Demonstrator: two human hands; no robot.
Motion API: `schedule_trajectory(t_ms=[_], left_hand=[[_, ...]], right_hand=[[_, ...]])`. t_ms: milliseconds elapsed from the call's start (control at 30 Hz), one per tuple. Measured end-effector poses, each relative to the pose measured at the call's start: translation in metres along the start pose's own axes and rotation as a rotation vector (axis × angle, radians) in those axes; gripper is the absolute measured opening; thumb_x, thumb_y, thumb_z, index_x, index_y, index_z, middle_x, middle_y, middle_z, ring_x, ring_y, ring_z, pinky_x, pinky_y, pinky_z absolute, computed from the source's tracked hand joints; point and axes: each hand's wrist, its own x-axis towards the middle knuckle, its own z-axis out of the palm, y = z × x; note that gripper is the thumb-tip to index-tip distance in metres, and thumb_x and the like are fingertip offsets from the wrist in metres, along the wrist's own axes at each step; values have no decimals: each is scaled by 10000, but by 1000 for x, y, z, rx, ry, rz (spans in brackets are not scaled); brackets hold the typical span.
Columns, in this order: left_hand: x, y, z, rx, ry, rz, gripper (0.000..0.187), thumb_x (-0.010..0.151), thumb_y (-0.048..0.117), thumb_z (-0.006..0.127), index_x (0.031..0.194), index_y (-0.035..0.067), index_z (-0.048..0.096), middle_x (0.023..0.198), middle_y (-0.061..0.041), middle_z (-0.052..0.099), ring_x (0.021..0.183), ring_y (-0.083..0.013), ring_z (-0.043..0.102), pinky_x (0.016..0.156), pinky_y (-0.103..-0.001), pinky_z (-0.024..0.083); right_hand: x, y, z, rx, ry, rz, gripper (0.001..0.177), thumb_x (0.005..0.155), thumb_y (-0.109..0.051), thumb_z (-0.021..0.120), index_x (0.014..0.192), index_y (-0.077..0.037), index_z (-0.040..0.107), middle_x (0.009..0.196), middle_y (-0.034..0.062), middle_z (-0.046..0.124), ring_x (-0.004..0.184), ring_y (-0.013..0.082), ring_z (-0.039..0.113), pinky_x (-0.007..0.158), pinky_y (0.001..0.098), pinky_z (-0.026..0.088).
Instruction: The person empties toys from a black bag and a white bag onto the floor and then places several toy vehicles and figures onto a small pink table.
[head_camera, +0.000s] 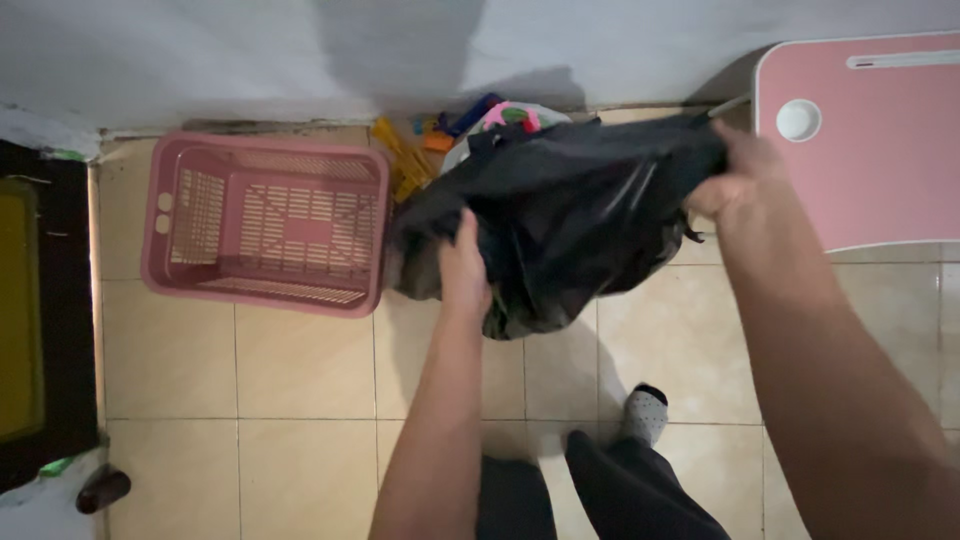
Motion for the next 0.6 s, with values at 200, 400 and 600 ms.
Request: schedule_trajectory(t_ms=[200, 400, 600], left_hand=[[15, 82, 12, 103, -33, 256, 758, 1004, 600, 479, 1286, -95, 589, 1176, -129, 676, 1020, -216, 650, 879, -355, 556], [47, 61, -61, 939, -31, 423, 728, 1081, 577, 414, 1203, -88, 683, 1119, -236, 722, 1084, -329, 652, 962, -395, 498], [27, 14, -124, 981, 91, 510, 498, 928, 367, 708, 1197, -50, 665, 1093, -224, 729, 1006, -358, 672, 881, -433, 492]], right_hand=[[2, -46, 30, -166, -188, -133, 264, 1038, -139, 561, 1199, 61, 623, 1221, 220, 720, 1147, 374, 726, 1033, 585, 579], [-11, -33, 11, -87, 35, -241, 216, 961, -13, 502, 1129, 121, 478, 1174, 286, 614, 1073, 451, 701, 986, 621, 552], [-3, -14, -42, -228, -41, -299, 273, 950, 16, 496, 1206, 111, 501, 1191, 254, 636, 1050, 398, 716, 955, 545, 619]])
